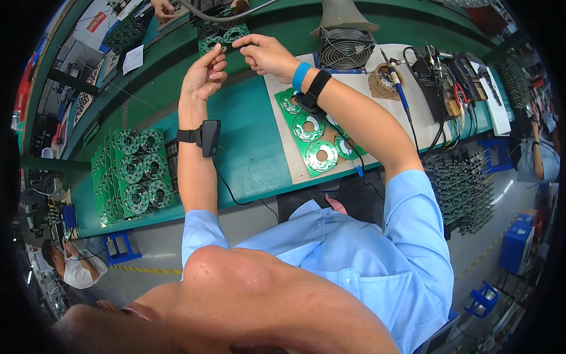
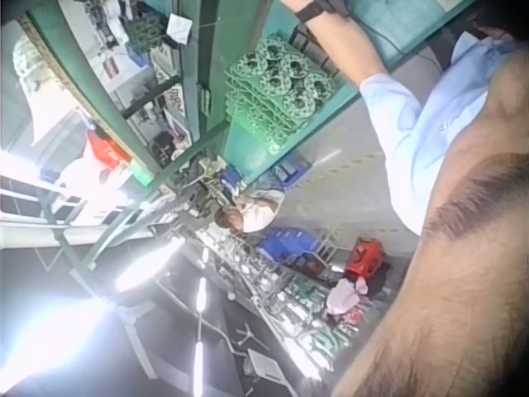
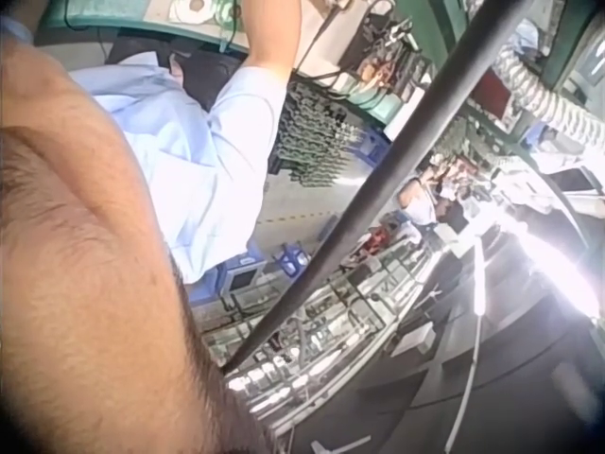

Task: The person places a cardboard sheet onto a circuit board, flips it over, and then picks up a small electronic component to inspect it.

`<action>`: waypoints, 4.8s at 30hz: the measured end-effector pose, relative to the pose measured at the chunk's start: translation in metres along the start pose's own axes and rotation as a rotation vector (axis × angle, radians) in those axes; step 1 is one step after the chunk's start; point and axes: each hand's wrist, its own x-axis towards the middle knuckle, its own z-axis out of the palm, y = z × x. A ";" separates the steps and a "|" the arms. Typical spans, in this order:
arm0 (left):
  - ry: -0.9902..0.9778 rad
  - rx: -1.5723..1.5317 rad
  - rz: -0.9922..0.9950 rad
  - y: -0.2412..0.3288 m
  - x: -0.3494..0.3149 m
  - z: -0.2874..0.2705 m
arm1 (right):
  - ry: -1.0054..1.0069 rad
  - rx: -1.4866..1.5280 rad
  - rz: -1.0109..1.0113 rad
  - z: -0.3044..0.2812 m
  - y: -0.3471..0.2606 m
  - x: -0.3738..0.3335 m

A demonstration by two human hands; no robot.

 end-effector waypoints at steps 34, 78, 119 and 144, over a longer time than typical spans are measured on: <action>-0.053 -0.247 -0.051 -0.061 -0.015 0.024 | -0.044 -0.073 0.065 -0.029 0.018 -0.016; 0.036 -0.244 0.139 -0.070 -0.011 0.019 | 0.130 -0.471 -0.056 -0.014 0.023 -0.015; 0.240 0.459 0.513 -0.078 -0.017 0.037 | 0.313 -0.802 -0.679 -0.017 0.008 -0.015; 0.290 0.924 1.070 -0.083 -0.020 0.038 | 0.048 -0.373 -0.324 -0.023 0.016 -0.017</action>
